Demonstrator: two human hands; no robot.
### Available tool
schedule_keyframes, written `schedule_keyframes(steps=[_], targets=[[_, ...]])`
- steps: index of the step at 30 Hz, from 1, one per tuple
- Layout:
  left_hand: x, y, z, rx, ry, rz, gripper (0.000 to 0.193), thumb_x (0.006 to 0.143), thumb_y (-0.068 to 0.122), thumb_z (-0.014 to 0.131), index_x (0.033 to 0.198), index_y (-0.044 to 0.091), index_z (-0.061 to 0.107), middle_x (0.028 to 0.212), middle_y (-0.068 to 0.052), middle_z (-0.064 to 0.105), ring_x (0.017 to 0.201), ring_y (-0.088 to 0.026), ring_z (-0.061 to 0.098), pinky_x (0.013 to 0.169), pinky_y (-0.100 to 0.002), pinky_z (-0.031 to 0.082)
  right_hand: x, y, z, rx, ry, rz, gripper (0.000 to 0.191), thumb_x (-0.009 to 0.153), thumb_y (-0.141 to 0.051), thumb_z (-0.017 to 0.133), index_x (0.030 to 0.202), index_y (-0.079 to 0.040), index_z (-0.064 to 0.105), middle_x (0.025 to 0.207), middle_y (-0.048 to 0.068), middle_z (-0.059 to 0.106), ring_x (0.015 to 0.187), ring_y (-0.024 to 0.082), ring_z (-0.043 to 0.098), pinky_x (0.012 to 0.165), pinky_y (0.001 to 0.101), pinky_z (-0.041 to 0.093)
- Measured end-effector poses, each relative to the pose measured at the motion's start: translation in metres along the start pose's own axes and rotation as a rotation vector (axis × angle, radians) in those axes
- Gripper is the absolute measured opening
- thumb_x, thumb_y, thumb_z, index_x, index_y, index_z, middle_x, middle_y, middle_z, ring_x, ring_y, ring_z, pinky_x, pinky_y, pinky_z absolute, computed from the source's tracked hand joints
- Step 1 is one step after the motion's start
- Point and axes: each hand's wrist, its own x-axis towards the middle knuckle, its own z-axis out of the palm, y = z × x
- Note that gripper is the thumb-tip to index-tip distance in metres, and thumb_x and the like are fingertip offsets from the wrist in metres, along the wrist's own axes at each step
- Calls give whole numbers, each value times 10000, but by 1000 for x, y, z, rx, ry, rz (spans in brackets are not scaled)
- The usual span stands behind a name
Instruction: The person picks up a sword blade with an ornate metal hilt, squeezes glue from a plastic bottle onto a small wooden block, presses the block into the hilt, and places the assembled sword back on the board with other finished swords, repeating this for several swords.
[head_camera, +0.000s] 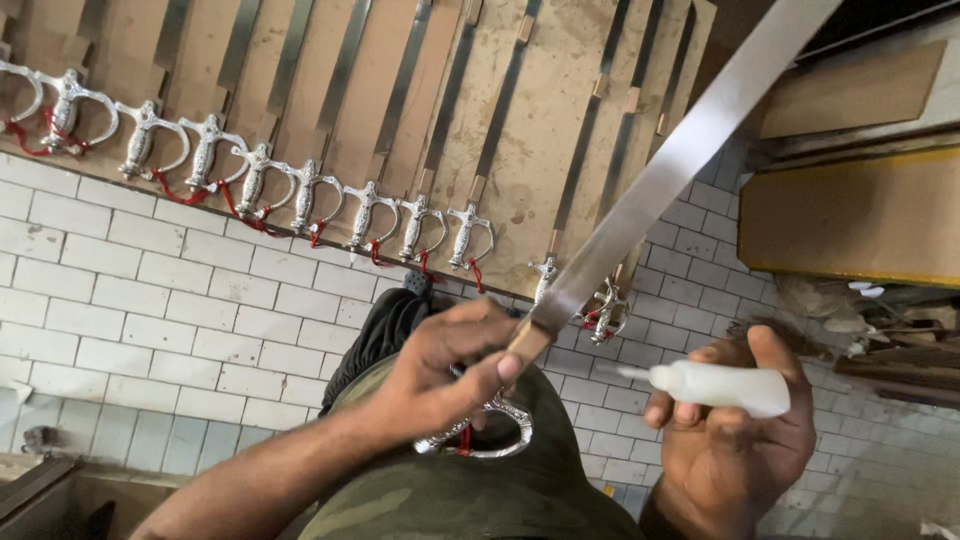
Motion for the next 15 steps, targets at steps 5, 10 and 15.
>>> schedule_keyframes(steps=[5, 10, 15], targets=[[18, 18, -12, -463, -69, -331, 346, 1039, 248, 608, 1158, -65, 695, 834, -70, 590, 545, -93, 588, 394, -217, 490, 12, -5, 8, -15, -54, -64, 533, 1038, -162, 807, 1444, 39, 527, 1129, 248, 727, 767, 159, 688, 647, 373, 636], [25, 27, -9, -708, -106, -570, 307, 1028, 229, 618, 1075, -67, 679, 645, -91, 637, 391, -111, 563, 325, -225, 451, 14, -12, 14, -68, -91, -97, 542, 1041, -143, 798, 1467, 66, 536, 1121, 257, 723, 857, 221, 707, 670, 425, 663], [23, 19, -6, -804, -246, -586, 316, 1041, 228, 602, 1155, -59, 669, 647, -87, 637, 398, -102, 582, 335, -207, 456, 10, -15, 25, -154, -116, -96, 515, 1056, -144, 801, 1457, 71, 560, 1113, 262, 718, 749, 177, 690, 713, 445, 668]])
